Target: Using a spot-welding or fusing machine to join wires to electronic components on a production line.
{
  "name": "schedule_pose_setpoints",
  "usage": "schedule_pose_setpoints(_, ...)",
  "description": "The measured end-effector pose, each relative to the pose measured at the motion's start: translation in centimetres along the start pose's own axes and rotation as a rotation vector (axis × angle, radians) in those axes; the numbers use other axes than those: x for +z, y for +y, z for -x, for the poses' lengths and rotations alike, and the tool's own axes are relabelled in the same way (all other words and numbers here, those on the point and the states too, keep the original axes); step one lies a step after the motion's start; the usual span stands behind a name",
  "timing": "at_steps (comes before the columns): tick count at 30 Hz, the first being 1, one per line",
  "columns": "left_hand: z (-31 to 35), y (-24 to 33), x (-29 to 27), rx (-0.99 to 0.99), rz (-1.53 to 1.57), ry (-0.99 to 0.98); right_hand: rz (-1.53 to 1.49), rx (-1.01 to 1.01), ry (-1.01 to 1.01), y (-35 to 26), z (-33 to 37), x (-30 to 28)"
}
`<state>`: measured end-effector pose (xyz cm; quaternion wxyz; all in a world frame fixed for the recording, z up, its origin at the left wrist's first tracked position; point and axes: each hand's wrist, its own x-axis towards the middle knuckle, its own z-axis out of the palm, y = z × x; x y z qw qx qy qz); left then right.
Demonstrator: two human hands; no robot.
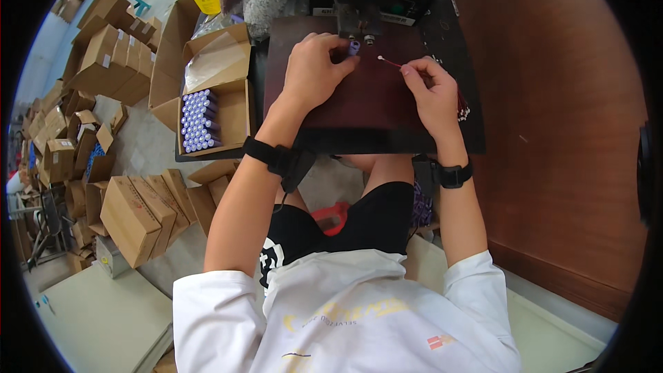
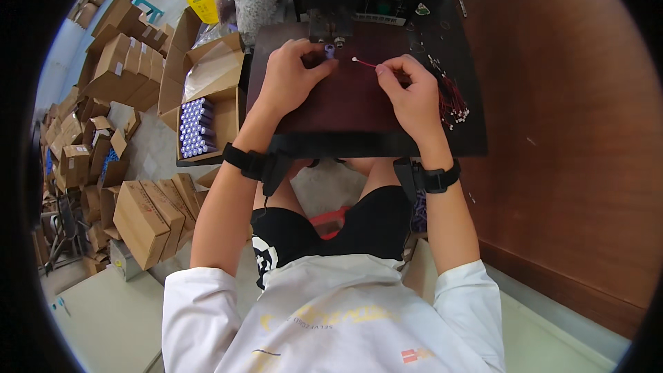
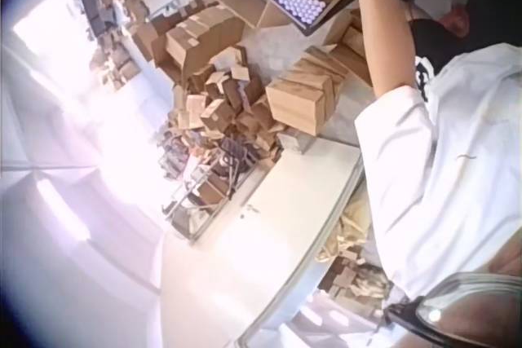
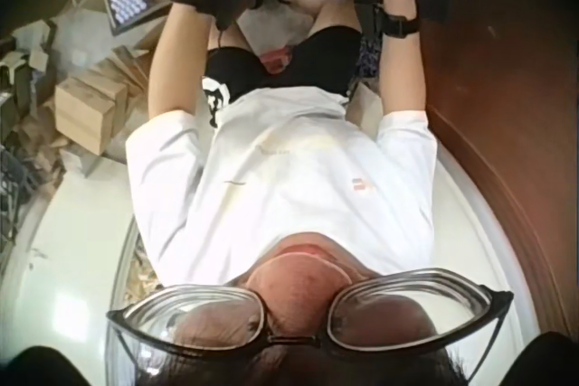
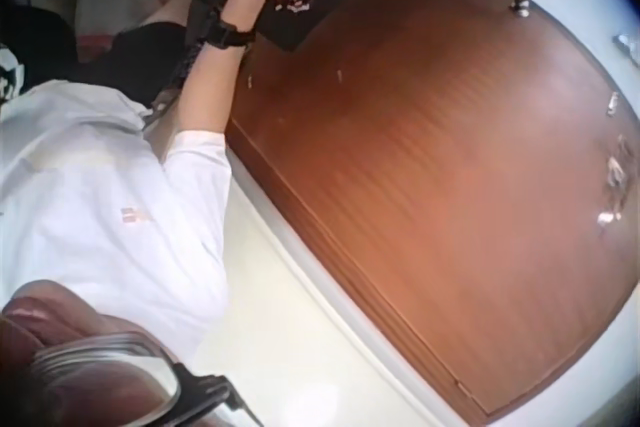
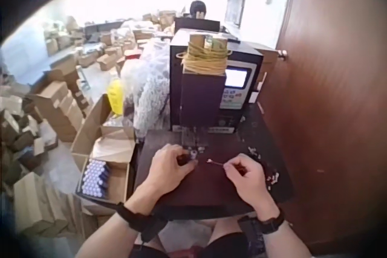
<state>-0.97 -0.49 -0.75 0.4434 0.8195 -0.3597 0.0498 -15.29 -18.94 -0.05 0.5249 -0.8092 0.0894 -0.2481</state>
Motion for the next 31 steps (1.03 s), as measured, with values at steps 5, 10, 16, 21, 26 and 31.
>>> schedule_pose_setpoints(5, 0.2, 0.5, -0.1, 0.044, -0.004, 0.013, 0.132, -0.106, 0.082, -0.5, -0.9, 0.0)
schedule_pose_setpoints(10, 0.0, 0.2, 0.1, 0.07, -0.009, 0.028, 0.274, -0.343, 0.148, -0.7, -1.0, 0.6)
schedule_pose_setpoints(16, 0.1, 0.3, 0.3, 0.043, 0.003, 0.037, 0.298, -0.433, 0.19, -0.7, -1.0, 0.9)
schedule_pose_setpoints(21, 0.0, 0.3, 0.2, 0.02, 0.007, 0.009, 0.295, -0.421, 0.158, -0.7, -1.0, 0.8)
schedule_pose_setpoints(26, -0.1, 0.1, 0.3, 0.029, -0.004, 0.016, 0.296, -0.424, 0.161, -0.5, -1.1, 0.8)
schedule_pose_setpoints(31, 0.0, 0.2, 0.3, 0.024, -0.006, 0.017, 0.308, -0.409, 0.163, -0.3, -1.0, 0.7)
